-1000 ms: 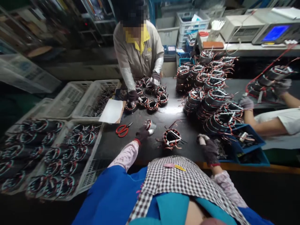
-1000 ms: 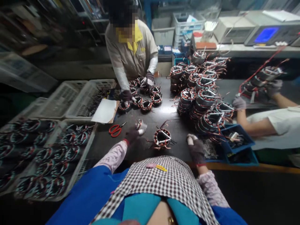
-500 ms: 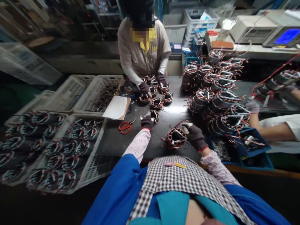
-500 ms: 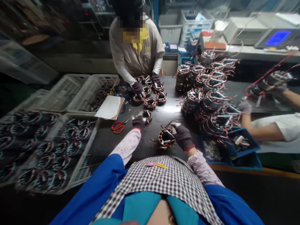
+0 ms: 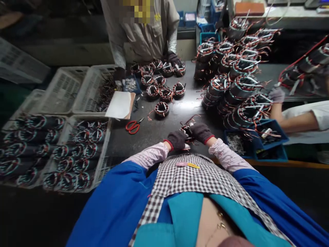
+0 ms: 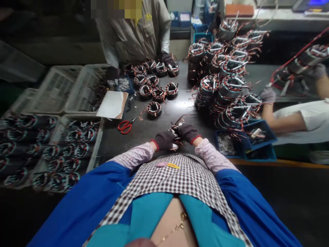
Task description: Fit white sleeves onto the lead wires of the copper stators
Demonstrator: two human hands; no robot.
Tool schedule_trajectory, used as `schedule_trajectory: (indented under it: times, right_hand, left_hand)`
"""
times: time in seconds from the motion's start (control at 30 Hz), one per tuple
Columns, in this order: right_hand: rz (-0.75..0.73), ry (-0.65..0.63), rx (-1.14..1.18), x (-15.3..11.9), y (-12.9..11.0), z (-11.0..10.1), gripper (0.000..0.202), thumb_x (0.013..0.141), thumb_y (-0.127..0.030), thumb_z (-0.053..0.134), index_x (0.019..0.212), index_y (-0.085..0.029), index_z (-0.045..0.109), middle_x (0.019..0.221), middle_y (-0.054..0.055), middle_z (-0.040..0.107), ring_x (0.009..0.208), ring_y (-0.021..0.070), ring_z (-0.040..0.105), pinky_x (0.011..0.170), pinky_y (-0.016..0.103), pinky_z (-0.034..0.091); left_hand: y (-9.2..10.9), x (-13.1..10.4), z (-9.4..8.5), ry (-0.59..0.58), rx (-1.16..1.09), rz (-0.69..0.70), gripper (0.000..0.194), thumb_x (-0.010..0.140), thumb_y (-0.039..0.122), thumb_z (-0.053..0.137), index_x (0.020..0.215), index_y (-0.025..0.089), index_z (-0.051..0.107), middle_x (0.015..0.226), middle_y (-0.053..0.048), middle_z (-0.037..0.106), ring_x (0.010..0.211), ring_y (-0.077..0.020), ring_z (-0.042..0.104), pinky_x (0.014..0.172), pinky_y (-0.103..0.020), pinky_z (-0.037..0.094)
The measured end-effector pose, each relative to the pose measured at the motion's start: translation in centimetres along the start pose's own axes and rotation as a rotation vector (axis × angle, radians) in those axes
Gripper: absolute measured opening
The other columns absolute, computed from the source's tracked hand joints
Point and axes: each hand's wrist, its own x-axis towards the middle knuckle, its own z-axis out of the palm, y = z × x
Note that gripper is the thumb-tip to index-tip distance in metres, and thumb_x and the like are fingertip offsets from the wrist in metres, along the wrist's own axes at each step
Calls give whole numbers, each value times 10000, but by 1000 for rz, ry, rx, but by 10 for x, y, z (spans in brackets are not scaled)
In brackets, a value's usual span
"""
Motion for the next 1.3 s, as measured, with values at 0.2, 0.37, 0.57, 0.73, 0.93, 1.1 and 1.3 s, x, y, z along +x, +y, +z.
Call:
schedule_trajectory:
  times: [0.2, 0.37, 0.57, 0.73, 0.93, 1.1, 1.3]
  right_hand:
    - [-7, -64, -182, -5, 2, -12, 357, 1223, -313, 558, 1378, -108, 806, 1269, 207, 828, 1015, 250, 721, 859, 316, 434]
    - [-182, 37, -287, -4, -21, -4, 377, 1181, -226, 519, 1405, -110, 800, 1448, 277, 755, 1265, 353, 669, 1119, 443, 479]
    - [-207, -30, -331, 7, -24, -2, 411, 1172, -256, 484, 1334, -109, 831, 1401, 279, 755, 1288, 379, 672, 1086, 449, 473]
    - [-256, -75, -291, 12, -24, -18, 248, 1048, -286, 714, 1155, -125, 869, 1260, 266, 808, 1145, 358, 745, 962, 402, 516]
    - [-146, 29, 644, 14, 16, -22, 307, 904, -512, 818, 885, -205, 817, 891, 54, 811, 902, 268, 759, 859, 354, 606]
    - [-91, 109, 848, -3, 21, 13, 267, 916, -551, 747, 879, -288, 767, 885, 53, 814, 904, 323, 772, 883, 473, 662]
    - [42, 156, 691, -7, 5, 31, 136, 978, -213, 642, 981, -249, 773, 1108, 99, 864, 1034, 295, 788, 1010, 436, 630]
  left_hand:
    - [3, 9, 3, -33, -1, -123, 266, 1000, 346, 808, 1155, 162, 922, 1203, -190, 861, 1101, -349, 811, 949, -424, 615]
    - [-6, -10, 28, 152, 51, -66, 560, 962, 349, 851, 1488, 159, 818, 1535, -268, 732, 1379, -438, 726, 1165, -550, 615]
    - [-15, -14, 29, 115, -78, -31, 396, 1074, 260, 638, 1384, 303, 881, 1399, -164, 821, 1306, -371, 780, 1128, -508, 645]
    - [-9, -14, 32, 121, 31, -95, 417, 1103, 227, 555, 1370, 238, 875, 1305, -247, 816, 1246, -417, 782, 1055, -577, 659]
    - [-12, -13, 24, 113, 18, -56, 447, 1119, 244, 577, 1505, 281, 799, 1488, -185, 782, 1389, -353, 749, 1185, -475, 619]
    - [-6, -9, 13, 23, 114, -18, 373, 1100, 243, 595, 1387, 221, 833, 1276, -240, 831, 1229, -413, 817, 1013, -534, 672]
    - [0, 5, -2, 17, -197, -74, 258, 952, 147, 750, 1189, 138, 853, 1166, -222, 870, 1062, -380, 841, 940, -478, 660]
